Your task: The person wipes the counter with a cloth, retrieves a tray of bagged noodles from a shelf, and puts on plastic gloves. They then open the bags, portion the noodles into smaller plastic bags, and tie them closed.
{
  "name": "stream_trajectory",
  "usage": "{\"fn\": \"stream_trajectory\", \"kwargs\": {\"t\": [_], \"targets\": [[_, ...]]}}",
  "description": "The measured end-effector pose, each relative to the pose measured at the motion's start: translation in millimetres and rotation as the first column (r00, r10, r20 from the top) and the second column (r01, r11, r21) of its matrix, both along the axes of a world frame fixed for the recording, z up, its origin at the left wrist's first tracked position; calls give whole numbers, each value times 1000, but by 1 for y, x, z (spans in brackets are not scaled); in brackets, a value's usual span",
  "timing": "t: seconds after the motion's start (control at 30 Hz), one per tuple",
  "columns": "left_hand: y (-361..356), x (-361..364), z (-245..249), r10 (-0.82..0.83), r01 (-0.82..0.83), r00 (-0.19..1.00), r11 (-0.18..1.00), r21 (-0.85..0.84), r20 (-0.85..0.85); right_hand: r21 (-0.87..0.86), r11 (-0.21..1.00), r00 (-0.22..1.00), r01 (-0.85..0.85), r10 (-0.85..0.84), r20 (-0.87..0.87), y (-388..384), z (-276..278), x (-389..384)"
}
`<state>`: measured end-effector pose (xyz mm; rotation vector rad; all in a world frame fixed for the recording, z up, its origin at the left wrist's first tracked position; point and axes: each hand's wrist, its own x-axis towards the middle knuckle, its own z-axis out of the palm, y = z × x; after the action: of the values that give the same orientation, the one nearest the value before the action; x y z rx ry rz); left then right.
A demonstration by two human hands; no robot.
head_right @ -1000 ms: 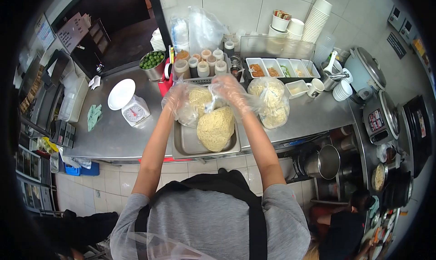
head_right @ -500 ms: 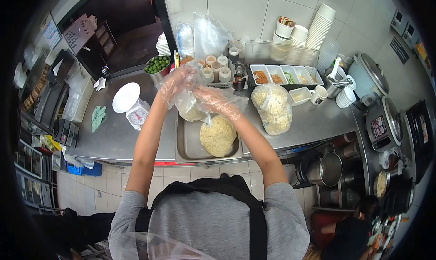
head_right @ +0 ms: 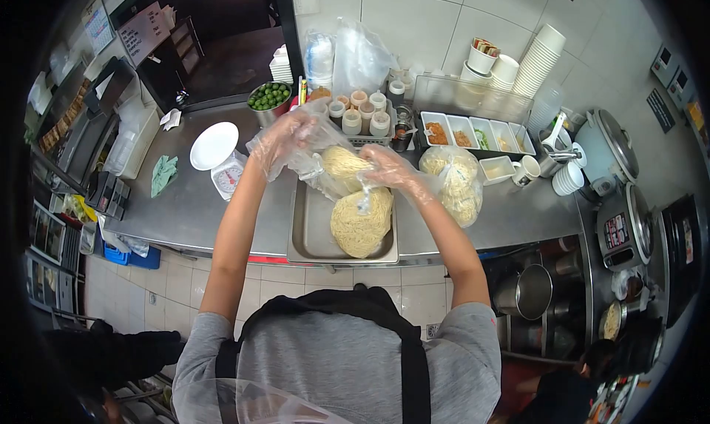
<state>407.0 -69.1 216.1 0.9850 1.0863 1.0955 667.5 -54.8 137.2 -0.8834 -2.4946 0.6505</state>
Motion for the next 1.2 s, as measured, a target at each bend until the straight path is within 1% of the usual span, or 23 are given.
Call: {"fn": "stream_trajectory", "kwargs": {"t": [0.03,0.1,0.13,0.2,0.3,0.33,0.43,0.5,0.53,0.63,0.67,0.7,0.73,0.77,0.83,0.9,0.97,1.0,1.07,1.1,1.13,1.17,1.2], "targets": [[5,-5,-4,97,-96,992,995,-14,76,-23,1000,999,11,-10,39,1,2,6],[14,-16,-12,285,-278,932,958,-64,224,86,996,1000,-12,14,-20,1,-5,18],[13,-21,-6,278,-270,913,960,-68,298,154,988,998,-17,26,-55,0,-12,23],[33,-33,-13,244,-238,919,970,-56,311,274,962,994,8,21,-103,7,-40,31],[44,-32,-2,163,-168,941,986,-7,296,167,986,999,-16,8,46,-12,-22,30],[41,-29,7,133,-142,950,990,12,282,154,987,983,46,-73,171,-16,-18,27],[25,-25,38,-51,8,934,993,120,353,168,986,993,19,-38,111,0,-37,33],[11,-20,70,-29,-46,931,979,198,363,181,980,995,-85,74,69,13,-47,36],[-7,-11,90,56,-140,934,966,216,352,187,973,990,-136,128,50,20,-47,36],[8,-26,85,-107,-20,941,929,370,321,15,988,958,-153,145,249,25,11,21],[4,-23,97,-81,-8,943,965,263,323,-144,978,986,-148,134,-99,14,27,14],[3,-20,98,-61,-21,948,967,256,311,-289,937,903,-195,56,-427,1,44,6],[0,-18,97,-42,-36,953,968,249,300,-400,871,722,-286,-79,-688,-7,55,-3],[-3,-16,96,-23,-48,958,970,239,287,-313,923,700,-226,-69,-711,-10,63,-15],[-6,-13,91,-108,59,969,975,216,223,-130,988,651,-86,-43,-758,-6,76,-41],[-13,-7,89,-173,141,970,973,183,171,-129,910,710,-395,213,-671,5,88,-63],[-23,1,87,-216,197,967,971,139,133,-377,772,694,-511,112,-711,17,93,-93],[-17,-4,74,-452,419,872,887,193,186,-583,641,676,-499,-133,-725,24,87,-111],[-42,5,67,-205,182,962,974,137,177,-582,264,542,-769,-213,-813,50,60,-133],[-57,8,64,-75,56,983,992,116,166,-362,18,359,-932,-94,-929,73,36,-140],[-70,3,61,-15,-10,985,990,139,174,-299,50,290,-953,-139,-947,70,34,-149],[-81,-8,55,-1,-42,972,983,178,236,-234,84,217,-968,-180,-960,66,33,-157],[-91,-22,46,10,-76,955,974,212,296,-371,392,239,-842,-345,-908,27,41,-167]]}}
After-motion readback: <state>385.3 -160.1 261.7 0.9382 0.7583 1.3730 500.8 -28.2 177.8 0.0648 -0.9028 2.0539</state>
